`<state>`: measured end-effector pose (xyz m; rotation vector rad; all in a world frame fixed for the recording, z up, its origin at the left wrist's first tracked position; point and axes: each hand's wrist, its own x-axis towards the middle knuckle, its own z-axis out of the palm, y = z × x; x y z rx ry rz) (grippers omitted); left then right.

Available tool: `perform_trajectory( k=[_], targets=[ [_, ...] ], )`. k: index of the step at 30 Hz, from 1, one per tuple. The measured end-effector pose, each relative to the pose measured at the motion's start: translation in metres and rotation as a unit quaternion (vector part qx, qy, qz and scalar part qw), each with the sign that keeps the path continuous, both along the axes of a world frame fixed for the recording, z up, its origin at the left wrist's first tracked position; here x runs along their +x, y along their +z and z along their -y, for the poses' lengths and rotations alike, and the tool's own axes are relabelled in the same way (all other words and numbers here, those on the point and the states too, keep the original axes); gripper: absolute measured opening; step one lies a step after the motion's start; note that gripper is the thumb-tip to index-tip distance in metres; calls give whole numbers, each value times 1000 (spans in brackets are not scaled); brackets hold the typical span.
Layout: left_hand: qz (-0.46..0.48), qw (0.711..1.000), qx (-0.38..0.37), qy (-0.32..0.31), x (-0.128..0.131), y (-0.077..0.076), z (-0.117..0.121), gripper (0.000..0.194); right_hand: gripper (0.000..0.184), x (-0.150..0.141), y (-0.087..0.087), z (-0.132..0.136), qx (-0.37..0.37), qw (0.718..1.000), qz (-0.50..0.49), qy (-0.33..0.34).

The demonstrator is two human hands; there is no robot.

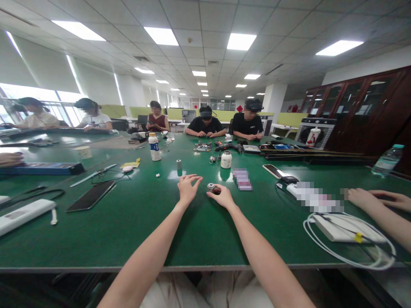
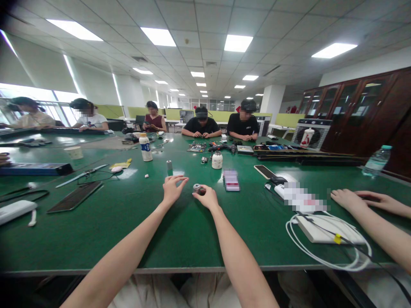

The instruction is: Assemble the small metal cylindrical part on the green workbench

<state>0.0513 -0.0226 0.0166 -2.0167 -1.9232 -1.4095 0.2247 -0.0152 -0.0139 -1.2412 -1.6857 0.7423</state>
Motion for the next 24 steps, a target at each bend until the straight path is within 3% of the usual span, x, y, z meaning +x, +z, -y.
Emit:
perform_trajectory(
  k=[2,7,13,18,21,24],
  targets=[
    [-7,999,29,-37,10,6,4,19,41,0,1,1,-2,1000,8,-1],
    [-30,997,0,-76,26,3,11,17,42,0,3,2,-8,1000,11,2],
    [-31,994,-38,-93,26,0,8,21,39,0,1,1,-13,1000,1,16],
    [9,989,-84,-121,20,-1,8,40,55,-4,7,-3,-22,996,-80,15],
    [3,985,-107,-138,18,-5,10,57,44,-3,15,-2,-2,996,-84,-1],
    [-28,982,-110,-150,18,-9,11,42,28,-1,22,4,43,999,7,-16]
  ],
)
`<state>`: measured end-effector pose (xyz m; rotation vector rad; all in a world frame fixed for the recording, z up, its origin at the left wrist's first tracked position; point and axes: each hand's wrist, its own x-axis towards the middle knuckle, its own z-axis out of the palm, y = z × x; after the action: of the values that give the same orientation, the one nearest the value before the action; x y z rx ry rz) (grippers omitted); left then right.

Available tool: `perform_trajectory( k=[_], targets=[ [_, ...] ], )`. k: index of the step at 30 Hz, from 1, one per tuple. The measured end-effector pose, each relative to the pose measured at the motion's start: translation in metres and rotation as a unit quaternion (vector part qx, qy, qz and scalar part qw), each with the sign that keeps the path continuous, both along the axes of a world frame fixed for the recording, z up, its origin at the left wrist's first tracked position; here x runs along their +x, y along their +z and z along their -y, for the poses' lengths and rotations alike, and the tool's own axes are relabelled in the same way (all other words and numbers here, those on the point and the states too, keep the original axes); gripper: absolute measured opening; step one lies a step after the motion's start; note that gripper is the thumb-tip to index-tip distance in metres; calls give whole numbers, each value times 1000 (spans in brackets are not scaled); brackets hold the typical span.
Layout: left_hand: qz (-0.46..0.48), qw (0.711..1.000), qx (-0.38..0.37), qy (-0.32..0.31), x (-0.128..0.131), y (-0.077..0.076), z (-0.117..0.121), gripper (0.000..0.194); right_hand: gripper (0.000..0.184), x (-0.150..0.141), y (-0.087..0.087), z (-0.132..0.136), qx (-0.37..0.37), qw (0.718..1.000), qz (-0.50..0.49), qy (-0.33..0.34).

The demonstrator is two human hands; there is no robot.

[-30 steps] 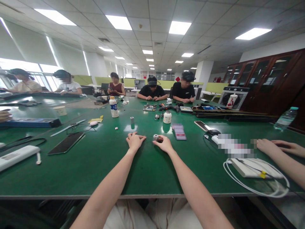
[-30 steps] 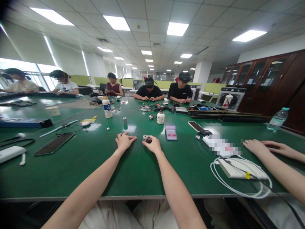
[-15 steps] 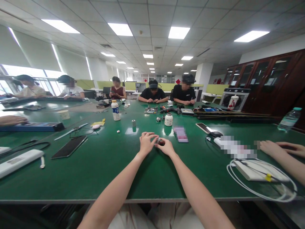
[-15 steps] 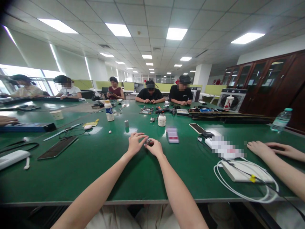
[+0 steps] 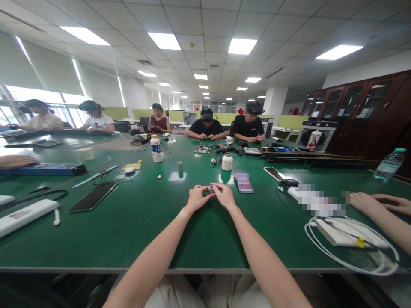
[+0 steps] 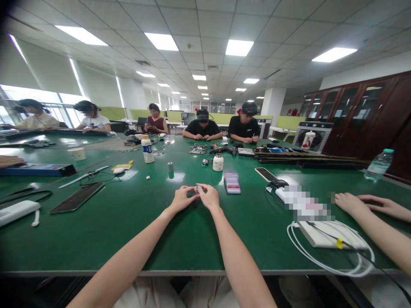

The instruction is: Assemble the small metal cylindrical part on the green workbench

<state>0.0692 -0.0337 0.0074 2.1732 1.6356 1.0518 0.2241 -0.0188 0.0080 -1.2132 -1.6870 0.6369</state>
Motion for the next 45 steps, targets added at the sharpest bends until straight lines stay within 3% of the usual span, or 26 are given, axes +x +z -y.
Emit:
perform_trajectory(
  k=[3,9,13,17,21,25,28,32,36,45],
  targets=[
    [-4,1000,4,1,1,-2,0,34,24,-1,4,4,17,998,60,-25],
    [-17,1000,6,5,1,1,2,35,26,4,11,-2,16,996,11,-93],
    [-33,999,12,16,2,2,4,36,26,25,10,-2,-57,981,94,-162],
    [-34,999,10,32,2,1,4,36,19,40,6,1,-150,949,211,-178],
    [-22,999,6,39,2,-1,3,38,27,44,3,1,-170,940,230,-185],
    [-13,999,5,36,3,-2,3,38,16,42,3,0,-148,948,207,-191],
    [-3,999,6,32,3,-3,3,38,22,33,8,0,-56,972,144,-177],
    [10,1000,-2,23,2,-4,2,38,29,14,15,3,50,989,101,-100],
    [15,1000,3,14,1,-6,1,37,25,0,15,7,44,988,130,-63],
    [8,1000,6,7,2,-5,3,37,21,-2,16,8,31,985,151,-71]
  ],
)
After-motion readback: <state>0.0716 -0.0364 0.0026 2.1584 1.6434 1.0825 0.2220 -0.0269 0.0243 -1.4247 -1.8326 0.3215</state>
